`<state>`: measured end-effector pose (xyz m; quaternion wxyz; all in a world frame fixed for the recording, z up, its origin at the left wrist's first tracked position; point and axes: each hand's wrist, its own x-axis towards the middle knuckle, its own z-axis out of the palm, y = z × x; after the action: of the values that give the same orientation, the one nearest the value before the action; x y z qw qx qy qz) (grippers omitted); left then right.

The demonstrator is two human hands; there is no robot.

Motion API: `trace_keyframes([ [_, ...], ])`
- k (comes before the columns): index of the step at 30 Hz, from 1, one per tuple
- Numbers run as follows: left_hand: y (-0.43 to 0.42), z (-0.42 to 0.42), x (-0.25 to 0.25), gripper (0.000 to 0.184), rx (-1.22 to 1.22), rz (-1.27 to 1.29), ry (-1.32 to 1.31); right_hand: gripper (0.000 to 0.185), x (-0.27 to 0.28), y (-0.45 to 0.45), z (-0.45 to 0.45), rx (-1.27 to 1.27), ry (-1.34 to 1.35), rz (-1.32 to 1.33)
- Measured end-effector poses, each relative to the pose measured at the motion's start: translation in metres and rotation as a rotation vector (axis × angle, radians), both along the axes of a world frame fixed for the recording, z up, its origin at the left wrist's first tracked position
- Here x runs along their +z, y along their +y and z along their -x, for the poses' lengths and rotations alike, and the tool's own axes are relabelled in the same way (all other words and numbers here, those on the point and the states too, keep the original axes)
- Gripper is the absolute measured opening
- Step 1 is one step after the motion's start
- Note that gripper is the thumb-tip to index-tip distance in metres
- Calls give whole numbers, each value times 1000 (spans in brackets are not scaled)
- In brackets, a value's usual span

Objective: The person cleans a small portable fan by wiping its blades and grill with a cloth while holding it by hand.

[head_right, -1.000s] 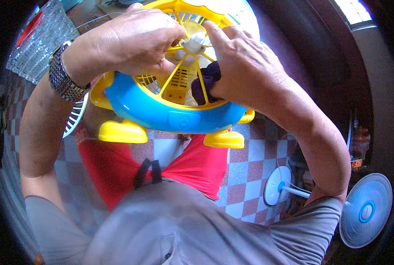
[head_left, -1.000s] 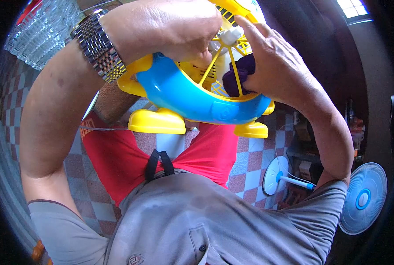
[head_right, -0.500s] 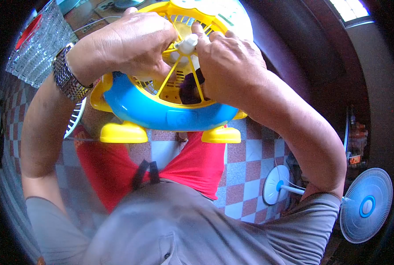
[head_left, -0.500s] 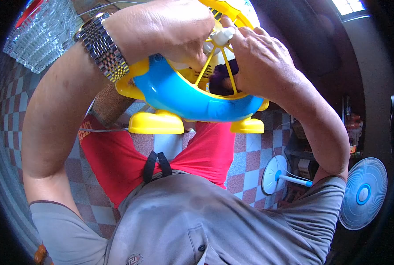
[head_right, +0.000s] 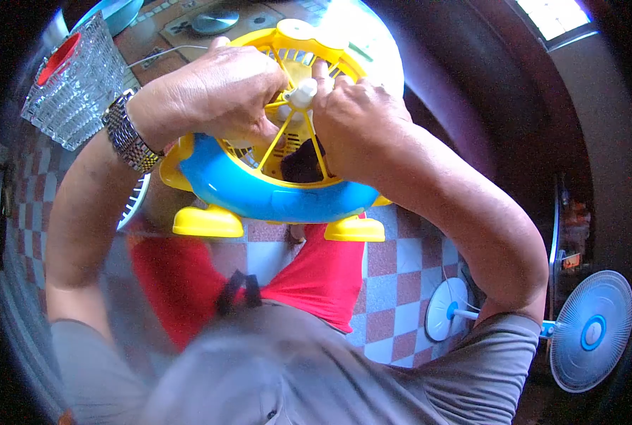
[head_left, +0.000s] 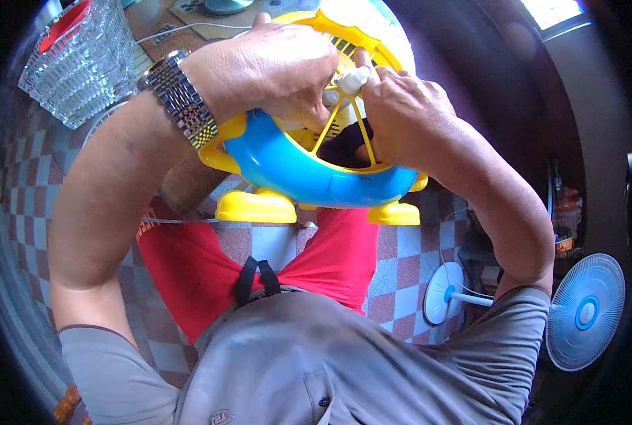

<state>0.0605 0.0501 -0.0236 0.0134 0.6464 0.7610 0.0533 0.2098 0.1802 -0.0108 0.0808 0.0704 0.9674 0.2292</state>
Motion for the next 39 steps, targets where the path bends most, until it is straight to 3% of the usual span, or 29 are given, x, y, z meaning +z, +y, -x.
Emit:
trace_keyframes([
  [14,8,5,7,47,68,122,-131,92,18,-2,16,-70,-220,-2],
  [17,10,3,4,48,97,115,-96,96,10,5,15,-41,-147,7],
  [26,11,-5,11,56,92,160,-77,126,-2,6,2,-83,-19,72],
  [34,8,-5,9,43,66,138,-31,104,-3,0,2,-65,-65,18],
  [39,9,-5,11,48,94,181,-62,96,-9,8,4,-11,-21,3],
])
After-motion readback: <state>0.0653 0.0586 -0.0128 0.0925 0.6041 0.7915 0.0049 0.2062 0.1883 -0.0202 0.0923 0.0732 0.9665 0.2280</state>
